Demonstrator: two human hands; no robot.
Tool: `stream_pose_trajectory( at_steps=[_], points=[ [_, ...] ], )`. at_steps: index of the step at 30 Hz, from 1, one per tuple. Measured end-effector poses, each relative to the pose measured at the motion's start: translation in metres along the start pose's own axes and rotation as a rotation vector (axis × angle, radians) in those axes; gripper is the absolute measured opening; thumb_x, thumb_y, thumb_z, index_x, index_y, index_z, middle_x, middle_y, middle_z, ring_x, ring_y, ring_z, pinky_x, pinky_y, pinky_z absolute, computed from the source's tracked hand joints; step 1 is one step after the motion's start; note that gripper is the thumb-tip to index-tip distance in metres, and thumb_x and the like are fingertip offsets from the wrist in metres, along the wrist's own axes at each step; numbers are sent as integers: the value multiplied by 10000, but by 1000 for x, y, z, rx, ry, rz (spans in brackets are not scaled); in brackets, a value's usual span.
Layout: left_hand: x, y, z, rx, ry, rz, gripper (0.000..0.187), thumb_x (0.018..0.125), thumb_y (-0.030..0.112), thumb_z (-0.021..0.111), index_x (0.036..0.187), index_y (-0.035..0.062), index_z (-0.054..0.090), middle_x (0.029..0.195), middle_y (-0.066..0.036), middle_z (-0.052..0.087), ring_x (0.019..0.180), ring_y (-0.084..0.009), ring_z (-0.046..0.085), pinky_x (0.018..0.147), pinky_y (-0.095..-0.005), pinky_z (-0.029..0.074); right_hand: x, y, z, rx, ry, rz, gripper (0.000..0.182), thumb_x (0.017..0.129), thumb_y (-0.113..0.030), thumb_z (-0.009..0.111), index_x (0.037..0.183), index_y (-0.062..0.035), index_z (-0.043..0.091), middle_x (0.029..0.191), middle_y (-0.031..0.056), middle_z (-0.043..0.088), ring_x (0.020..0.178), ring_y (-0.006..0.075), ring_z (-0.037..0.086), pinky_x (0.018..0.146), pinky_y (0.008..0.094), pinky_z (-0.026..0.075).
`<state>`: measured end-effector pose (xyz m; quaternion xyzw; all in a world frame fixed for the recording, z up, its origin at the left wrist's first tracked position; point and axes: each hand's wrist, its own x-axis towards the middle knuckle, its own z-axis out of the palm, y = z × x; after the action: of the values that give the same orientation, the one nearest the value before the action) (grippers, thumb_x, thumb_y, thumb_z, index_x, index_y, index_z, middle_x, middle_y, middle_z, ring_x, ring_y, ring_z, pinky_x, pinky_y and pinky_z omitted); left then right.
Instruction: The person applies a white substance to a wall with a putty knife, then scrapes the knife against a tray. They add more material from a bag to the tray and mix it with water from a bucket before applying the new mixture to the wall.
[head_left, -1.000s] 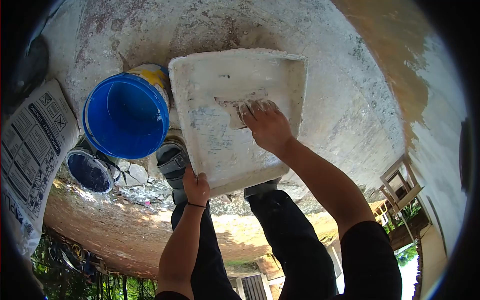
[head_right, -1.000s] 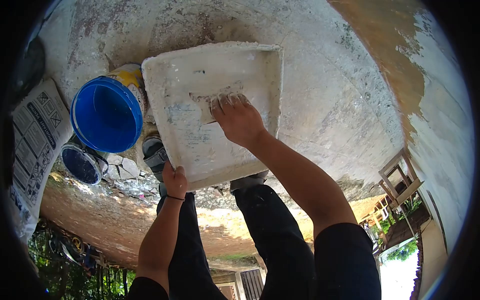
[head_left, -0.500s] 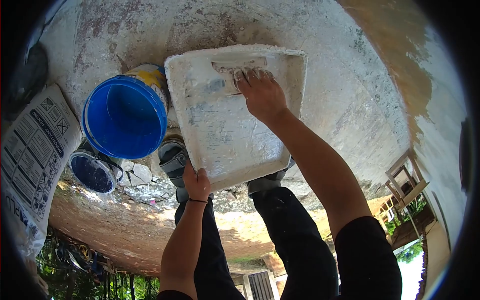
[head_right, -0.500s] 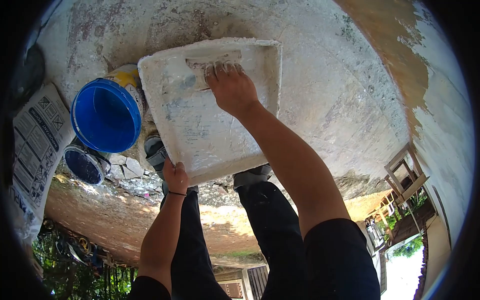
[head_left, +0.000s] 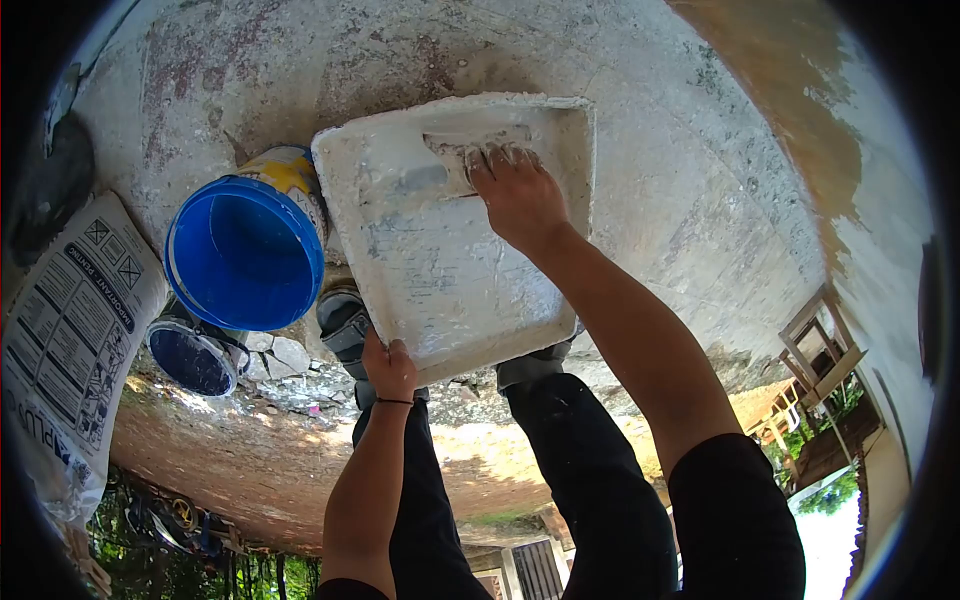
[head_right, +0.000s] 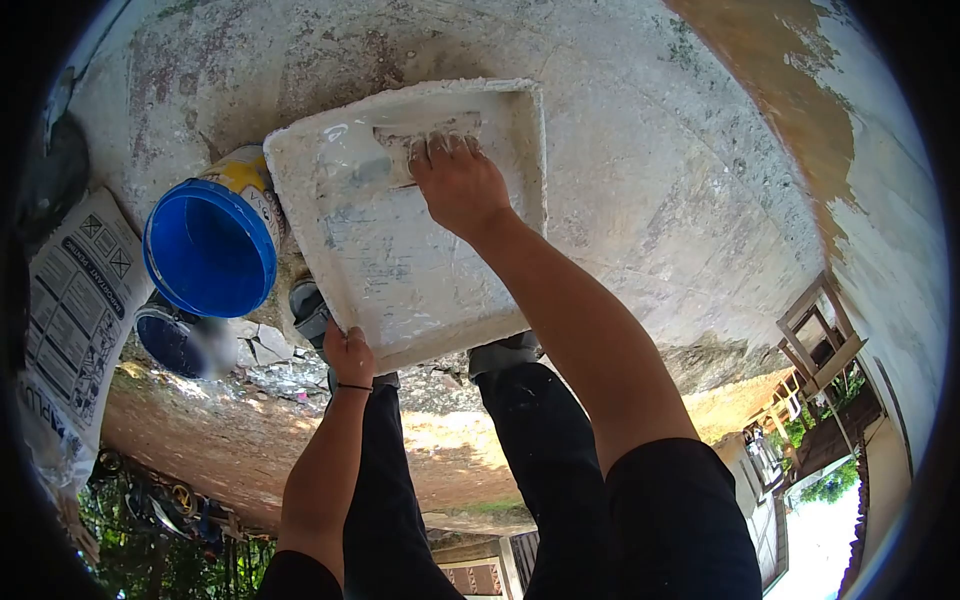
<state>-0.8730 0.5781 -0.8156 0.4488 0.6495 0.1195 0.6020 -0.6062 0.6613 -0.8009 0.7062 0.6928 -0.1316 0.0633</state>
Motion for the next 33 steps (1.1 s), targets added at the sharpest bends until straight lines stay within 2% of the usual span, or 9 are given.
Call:
stream_pose_trajectory(
  at_steps=[4, 7, 11, 14, 17, 23, 25, 32, 33],
  points=[
    [-1, -5, -2, -28, -39, -53, 393, 669, -30, 357, 1031, -66, 506, 873, -196, 598, 760, -283, 587, 730, -300, 452, -25, -10, 6, 22, 27, -7, 332, 728, -60, 538, 1057, -61, 581, 1002, 154, 581, 899, 314, 579, 793, 398, 490],
    [-1, -3, 0, -28, 7, 13, 391, 670, -28, 356, 1028, -69, 506, 877, -197, 595, 765, -279, 584, 735, -296, 450, -41, -13, -10, 74, 44, 7, 353, 720, -58, 538, 1070, -58, 578, 1037, 157, 574, 931, 313, 573, 812, 417, 480],
    [0, 0, -2, -66, -21, -21, 388, 669, -28, 358, 1025, -71, 506, 882, -200, 594, 776, -283, 586, 737, -296, 449, -58, -14, -11, 30, 26, 24, 362, 718, -63, 541, 1078, -64, 580, 1068, 149, 570, 953, 309, 570, 830, 424, 469],
    [1, 0, -3, -35, -39, -63, 388, 668, -29, 358, 1024, -73, 505, 884, -205, 592, 786, -287, 587, 742, -301, 450, -54, -13, 3, 61, 26, -32, 360, 719, -73, 545, 1077, -75, 584, 1073, 136, 573, 954, 303, 572, 837, 428, 463],
    [1, -9, -3, 3, -12, 10, 385, 669, -27, 360, 1023, -73, 504, 879, -205, 593, 777, -291, 590, 738, -306, 454, -36, -11, 15, 28, 98, -53, 347, 721, -82, 544, 1066, -77, 586, 1067, 133, 574, 941, 297, 574, 835, 420, 464],
    [4, -13, -1, -46, -10, -12, 381, 673, -23, 370, 1025, -64, 509, 878, -199, 598, 770, -311, 592, 743, -317, 457, -19, -17, 4, 44, 110, -29, 321, 751, -121, 513, 1054, -31, 569, 1060, 155, 568, 968, 296, 555, 847, 422, 459],
    [7, -16, -4, -31, -35, -27, 385, 676, -18, 370, 1031, -64, 511, 887, -200, 601, 790, -309, 599, 752, -319, 455, -28, -20, 12, 30, 13, 12, 326, 754, -117, 510, 1063, -25, 562, 1067, 162, 562, 978, 306, 550, 859, 433, 448],
    [20, -14, -15, 78, -98, -23, 402, 678, -54, 454, 1076, -44, 512, 924, -191, 609, 861, -286, 607, 780, -323, 454, -60, -49, 5, 61, -95, 85, 324, 761, -110, 502, 1068, -16, 550, 1126, 174, 526, 1042, 316, 515, 904, 444, 408],
    [21, -11, -16, 48, -99, -26, 414, 677, -60, 484, 1090, -36, 506, 953, -182, 605, 887, -275, 602, 796, -321, 450, -62, -53, 5, 64, -111, 105, 360, 716, -114, 557, 1067, -33, 554, 1131, 167, 523, 1045, 312, 512, 909, 440, 397]
  ],
)
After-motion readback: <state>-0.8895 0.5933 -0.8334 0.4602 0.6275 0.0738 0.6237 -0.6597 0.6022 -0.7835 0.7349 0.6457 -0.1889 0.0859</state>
